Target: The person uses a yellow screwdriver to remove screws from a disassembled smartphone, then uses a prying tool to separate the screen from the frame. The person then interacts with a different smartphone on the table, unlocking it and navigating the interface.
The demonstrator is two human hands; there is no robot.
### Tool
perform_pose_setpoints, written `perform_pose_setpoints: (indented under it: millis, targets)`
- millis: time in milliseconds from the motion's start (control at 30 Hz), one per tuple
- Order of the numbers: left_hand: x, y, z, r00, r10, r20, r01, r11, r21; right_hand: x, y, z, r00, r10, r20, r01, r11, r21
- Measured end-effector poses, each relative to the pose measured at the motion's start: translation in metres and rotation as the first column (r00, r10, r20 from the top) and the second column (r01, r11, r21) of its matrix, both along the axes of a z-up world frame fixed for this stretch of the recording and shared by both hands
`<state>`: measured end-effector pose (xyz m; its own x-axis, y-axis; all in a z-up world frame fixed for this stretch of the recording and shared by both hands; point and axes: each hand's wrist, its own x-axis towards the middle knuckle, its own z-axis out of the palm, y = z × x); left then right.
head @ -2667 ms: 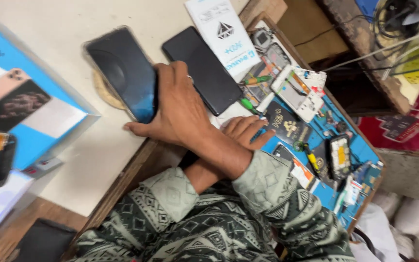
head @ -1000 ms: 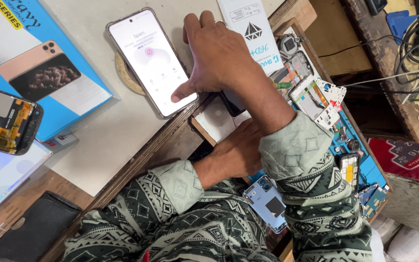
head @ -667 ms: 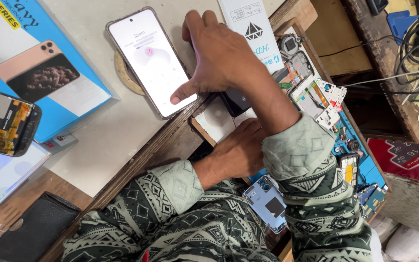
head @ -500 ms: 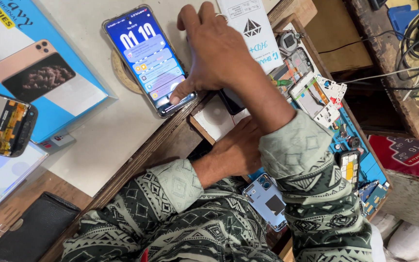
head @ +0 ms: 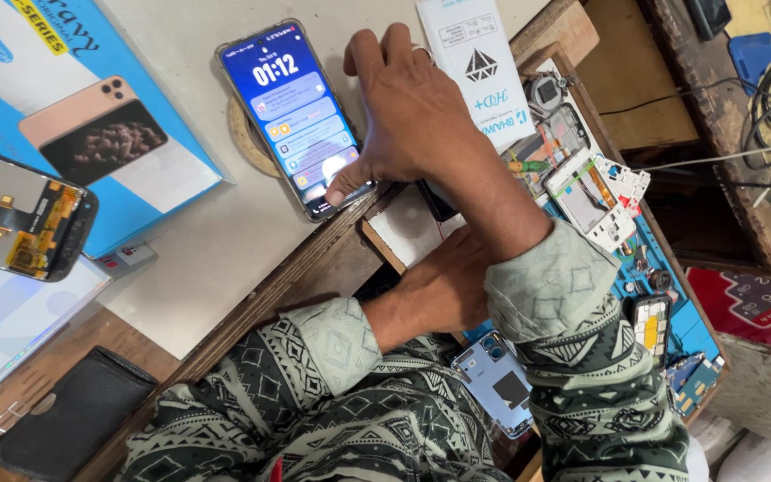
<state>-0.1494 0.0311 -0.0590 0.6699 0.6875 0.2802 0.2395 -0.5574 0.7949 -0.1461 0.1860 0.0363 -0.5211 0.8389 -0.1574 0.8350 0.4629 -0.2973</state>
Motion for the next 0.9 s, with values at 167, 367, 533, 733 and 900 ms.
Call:
perform_pose_setpoints:
  millis: [167, 367, 533, 733, 900]
  targets:
    - [-0.0003, 0.0007, 0.0028, 1.000, 0.010, -0.012, -0.010, 1.000, -0.025, -0.0051, -0.0005, 0.0031, 0.998, -0.037, 0.059, 0.041, 0.997, -0.058]
    - [0.0017, 0.0025, 0.0044, 0.999, 0.011, 0.041, -0.009, 0.998, -0.064, -0.0094, -0.0005, 0.0055, 0.993, -0.058, 0.098, 0.066, 0.995, -0.075]
    - [-0.0012, 0.0015, 0.0063, 0.999, 0.032, -0.013, -0.032, 0.998, -0.061, -0.0095, -0.0002, 0.0056, 0.991, -0.060, 0.117, 0.070, 0.994, -0.079]
    - [-0.0020, 0.0012, 0.0090, 0.999, 0.053, 0.006, -0.053, 0.998, -0.046, -0.0096, -0.0009, 0.0049, 0.993, -0.043, 0.106, 0.049, 0.997, -0.052]
    - [-0.0018, 0.0023, 0.0076, 0.999, 0.034, -0.015, -0.035, 0.998, -0.060, -0.0105, 0.0006, 0.0052, 0.989, -0.054, 0.136, 0.063, 0.996, -0.068]
